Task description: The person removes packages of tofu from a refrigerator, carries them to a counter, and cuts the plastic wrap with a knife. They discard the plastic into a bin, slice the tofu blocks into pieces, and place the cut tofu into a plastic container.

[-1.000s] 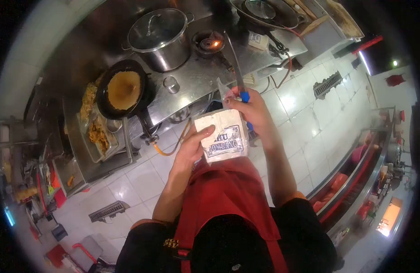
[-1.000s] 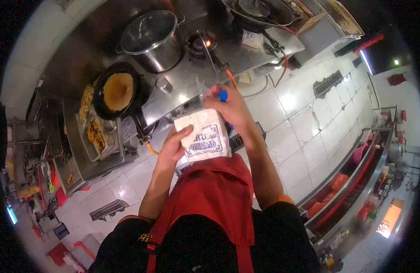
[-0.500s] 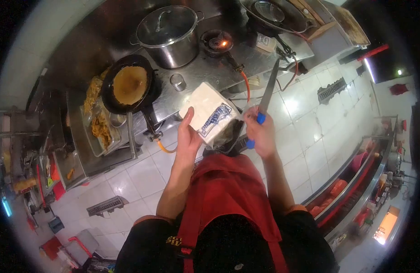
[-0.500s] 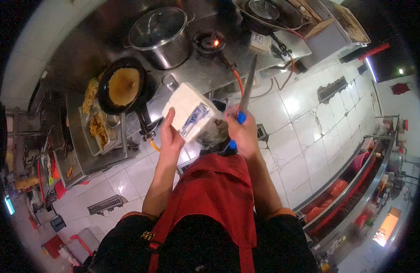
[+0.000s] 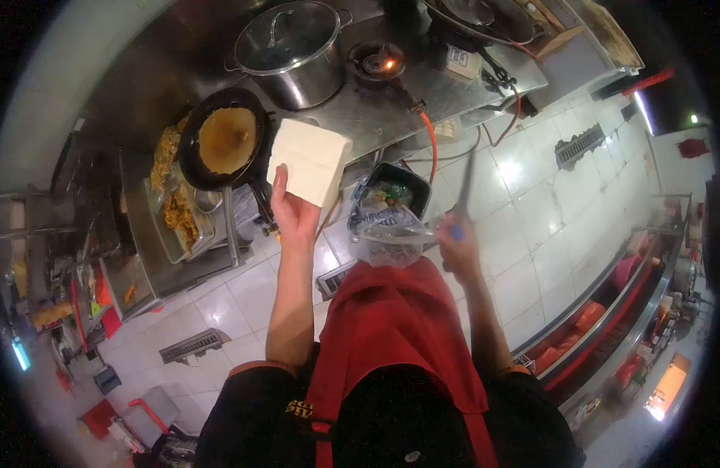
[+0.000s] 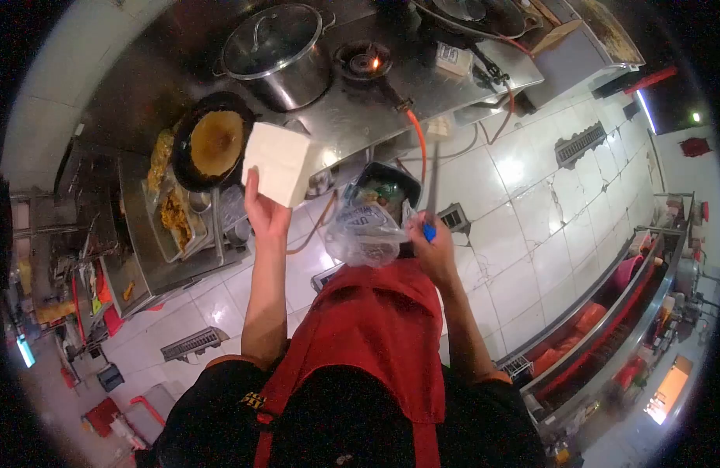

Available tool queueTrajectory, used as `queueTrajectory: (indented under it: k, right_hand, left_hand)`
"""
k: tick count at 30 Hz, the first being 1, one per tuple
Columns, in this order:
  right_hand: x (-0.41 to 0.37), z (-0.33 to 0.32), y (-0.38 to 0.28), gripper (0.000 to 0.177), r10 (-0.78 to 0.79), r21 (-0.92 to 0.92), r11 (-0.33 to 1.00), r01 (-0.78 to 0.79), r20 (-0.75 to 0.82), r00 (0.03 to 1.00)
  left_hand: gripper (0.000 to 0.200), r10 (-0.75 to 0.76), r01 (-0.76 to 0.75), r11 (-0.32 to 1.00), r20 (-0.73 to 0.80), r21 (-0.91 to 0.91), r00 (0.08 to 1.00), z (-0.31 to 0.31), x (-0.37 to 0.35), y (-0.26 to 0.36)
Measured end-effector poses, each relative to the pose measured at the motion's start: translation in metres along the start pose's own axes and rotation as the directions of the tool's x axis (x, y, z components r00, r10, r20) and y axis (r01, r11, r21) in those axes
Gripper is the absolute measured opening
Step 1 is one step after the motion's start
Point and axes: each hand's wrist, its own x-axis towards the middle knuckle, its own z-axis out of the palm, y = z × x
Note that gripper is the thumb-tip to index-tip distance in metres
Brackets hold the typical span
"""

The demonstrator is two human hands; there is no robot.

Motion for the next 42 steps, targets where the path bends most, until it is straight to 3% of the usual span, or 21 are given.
queueTrajectory:
  k: [1,3,7,12,13,15,17,19,23,26,28,29,30,31,32,33,36,37,39,40,42]
  right_hand:
    - [0.015,0.003,0.032,0.010,-0.075,-0.171,0.983,0.062,-0.069,0.995]
    - [0.046,0.018,0.098,0.011,-0.083,-0.134,0.989,0.069,-0.102,0.991]
    - [0.099,0.051,0.201,0.021,-0.178,-0.305,0.943,0.134,-0.120,0.977]
    - [0.104,0.062,0.185,0.033,-0.045,-0.482,0.876,-0.006,-0.095,0.994]
    - [0.101,0.061,0.175,0.037,-0.031,-0.156,0.988,0.018,-0.080,0.996]
    - [0.078,0.052,0.117,0.043,-0.015,0.377,0.926,-0.010,0.063,0.998]
    - [0.041,0.037,0.014,0.047,0.000,0.666,0.714,-0.215,0.307,0.952]
    - [0.035,0.045,-0.005,0.047,0.007,0.723,0.661,-0.201,0.262,0.965]
    - [0.031,0.043,-0.054,0.060,-0.039,0.577,0.815,-0.061,0.160,0.986]
    - [0.021,0.042,-0.082,0.058,-0.007,0.594,0.804,-0.030,0.059,0.998]
    - [0.023,0.036,-0.075,0.057,-0.007,0.540,0.840,-0.049,0.101,0.995]
    - [0.027,0.034,-0.069,0.056,0.002,0.485,0.872,-0.072,0.145,0.989]
    - [0.032,0.036,-0.054,0.056,0.004,0.484,0.872,-0.072,0.141,0.990]
    - [0.036,0.041,-0.038,0.049,-0.149,0.274,0.950,0.151,-0.030,0.988]
    - [0.039,0.041,-0.024,0.043,-0.330,0.015,0.942,0.336,-0.154,0.932]
    - [0.035,0.039,-0.027,0.043,-0.327,0.013,0.943,0.333,-0.155,0.932]
    - [0.000,0.028,-0.054,0.018,-0.333,-0.439,0.868,0.234,-0.162,0.929]
    - [-0.009,0.029,-0.061,0.018,-0.332,-0.441,0.867,0.234,-0.159,0.930]
    - [-0.024,0.034,-0.070,0.021,-0.225,-0.373,0.901,0.221,0.033,0.974]
    - [-0.030,0.044,-0.071,0.023,-0.308,-0.404,0.867,0.291,0.023,0.951]
    - [-0.038,0.056,-0.071,0.024,-0.338,-0.491,0.813,0.314,0.043,0.940]
  left_hand:
    - [0.047,0.000,0.000,1.000,-0.001,0.013,1.000,-0.003,0.001,0.003]
    - [0.048,0.047,-0.047,0.999,-0.014,0.001,0.999,-0.008,0.003,0.008]
    - [0.049,0.000,-0.002,0.995,0.023,0.098,1.000,-0.004,-0.007,0.005]
    - [0.054,-0.146,0.135,0.982,0.076,0.130,0.986,-0.010,-0.017,-0.002]
    - [0.054,-0.144,0.134,0.983,0.072,0.127,0.987,-0.014,-0.016,-0.004]
    - [0.055,-0.211,0.194,0.962,0.069,0.194,0.975,-0.022,-0.016,-0.011]
    - [0.058,-0.218,0.201,0.944,0.037,0.263,0.975,-0.014,-0.019,-0.018]
    - [0.062,-0.346,0.287,0.907,0.159,0.307,0.924,-0.004,-0.016,-0.025]
    - [0.070,-0.475,0.343,0.834,0.247,0.433,0.844,0.037,-0.008,-0.032]
    - [0.085,-0.558,0.499,0.830,0.381,0.250,0.737,0.041,0.003,-0.047]
    - [0.100,-0.517,0.633,0.763,0.463,-0.132,0.720,0.034,0.004,-0.074]
    - [0.100,-0.517,0.635,0.762,0.469,-0.130,0.716,0.035,0.001,-0.086]
    - [0.102,-0.494,0.554,0.829,0.358,-0.079,0.792,0.036,-0.007,-0.098]
    - [0.105,-0.453,0.471,0.882,0.244,-0.017,0.858,0.036,-0.014,-0.105]
    - [0.105,-0.473,0.503,0.864,0.330,-0.006,0.817,0.030,-0.017,-0.108]
    - [0.105,-0.475,0.506,0.862,0.329,-0.009,0.816,0.025,-0.016,-0.110]
    - [0.099,-0.377,0.404,0.915,0.301,-0.028,0.876,0.008,-0.013,-0.108]
    - [0.099,-0.375,0.402,0.915,0.300,-0.031,0.877,0.008,-0.010,-0.103]
    - [0.095,-0.432,0.515,0.772,0.286,-0.373,0.855,0.011,-0.008,-0.092]
    - [0.095,-0.428,0.513,0.773,0.290,-0.372,0.856,0.015,-0.005,-0.091]
    - [0.093,-0.385,0.399,0.917,0.302,0.014,0.872,0.024,-0.002,-0.089]
